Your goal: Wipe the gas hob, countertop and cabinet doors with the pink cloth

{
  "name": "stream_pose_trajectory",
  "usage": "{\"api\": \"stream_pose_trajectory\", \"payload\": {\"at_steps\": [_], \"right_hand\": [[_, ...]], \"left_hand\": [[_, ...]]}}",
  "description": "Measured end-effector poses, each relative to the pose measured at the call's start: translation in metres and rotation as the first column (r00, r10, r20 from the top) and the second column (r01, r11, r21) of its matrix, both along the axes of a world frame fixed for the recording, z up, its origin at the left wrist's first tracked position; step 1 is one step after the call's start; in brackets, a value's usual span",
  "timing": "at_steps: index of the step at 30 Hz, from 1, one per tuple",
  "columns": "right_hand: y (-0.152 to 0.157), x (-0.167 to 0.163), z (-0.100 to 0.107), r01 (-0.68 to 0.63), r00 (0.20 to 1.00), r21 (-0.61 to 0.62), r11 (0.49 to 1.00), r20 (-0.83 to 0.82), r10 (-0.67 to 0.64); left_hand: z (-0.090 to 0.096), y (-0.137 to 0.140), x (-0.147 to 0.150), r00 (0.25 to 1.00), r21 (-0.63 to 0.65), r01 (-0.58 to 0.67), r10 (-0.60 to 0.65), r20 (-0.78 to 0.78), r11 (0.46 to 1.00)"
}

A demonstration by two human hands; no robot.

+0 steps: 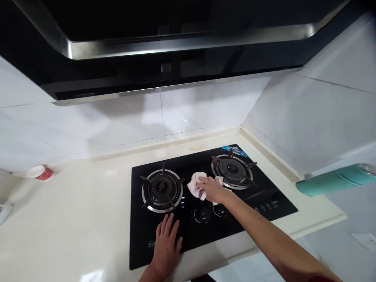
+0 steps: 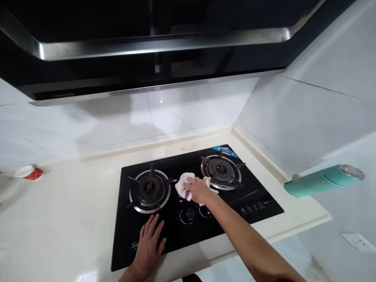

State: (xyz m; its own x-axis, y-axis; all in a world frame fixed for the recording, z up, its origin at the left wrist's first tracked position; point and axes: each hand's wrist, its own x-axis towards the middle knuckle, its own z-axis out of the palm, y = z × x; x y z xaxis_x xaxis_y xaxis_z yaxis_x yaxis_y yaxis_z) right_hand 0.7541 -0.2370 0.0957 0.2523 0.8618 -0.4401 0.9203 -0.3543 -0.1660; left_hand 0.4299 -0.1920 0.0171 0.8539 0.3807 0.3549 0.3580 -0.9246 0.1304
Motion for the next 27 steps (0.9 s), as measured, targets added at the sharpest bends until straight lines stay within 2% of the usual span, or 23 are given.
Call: {"api": "stream_pose_trajectory", "payload": {"at_steps": [3, 6, 8, 10, 14, 18, 23, 27], "right_hand": [[0.006, -0.034, 0.006, -0.098, 0.986, -0.053, 0.994, -0.14, 0.09], [0.009, -0.068, 0.008, -0.181, 0.957, -0.059, 0.982, -0.239, 0.163], [0.009, -0.08, 0.005, -0.184, 0.954, -0.025, 0.983, -0.247, 0.173], [0.009, -0.077, 0.001, -0.148, 0.963, 0.013, 0.989, -0.225, 0.147], [0.005, -0.033, -0.008, 0.021, 0.987, 0.062, 0.998, -0.162, -0.011], [-0.015, 0.01, -0.017, 0.184, 0.978, 0.11, 0.977, -0.122, -0.171], [-0.05, 0.019, -0.025, 0.42, 0.907, 0.154, 0.894, -0.033, -0.42], [-0.062, 0.013, -0.034, 0.558, 0.819, 0.19, 0.808, 0.035, -0.573]], "left_hand": [[-0.005, 0.001, 0.005, 1.0, 0.03, -0.004, 0.004, 0.015, 1.0], [-0.008, 0.005, 0.003, 0.997, 0.001, 0.0, 0.0, 0.082, 1.0], [-0.008, 0.005, 0.002, 0.993, -0.029, -0.002, 0.005, 0.119, 1.0], [-0.009, 0.005, 0.002, 0.991, -0.063, 0.008, 0.0, 0.133, 0.998], [-0.008, 0.004, 0.002, 0.993, -0.137, 0.026, -0.01, 0.116, 0.99], [-0.009, 0.004, 0.004, 0.993, -0.204, 0.019, 0.005, 0.115, 0.979], [-0.012, 0.006, 0.003, 0.988, -0.209, 0.054, -0.022, 0.153, 0.977], [-0.016, 0.008, 0.002, 0.985, -0.201, 0.069, -0.035, 0.168, 0.977]]}}
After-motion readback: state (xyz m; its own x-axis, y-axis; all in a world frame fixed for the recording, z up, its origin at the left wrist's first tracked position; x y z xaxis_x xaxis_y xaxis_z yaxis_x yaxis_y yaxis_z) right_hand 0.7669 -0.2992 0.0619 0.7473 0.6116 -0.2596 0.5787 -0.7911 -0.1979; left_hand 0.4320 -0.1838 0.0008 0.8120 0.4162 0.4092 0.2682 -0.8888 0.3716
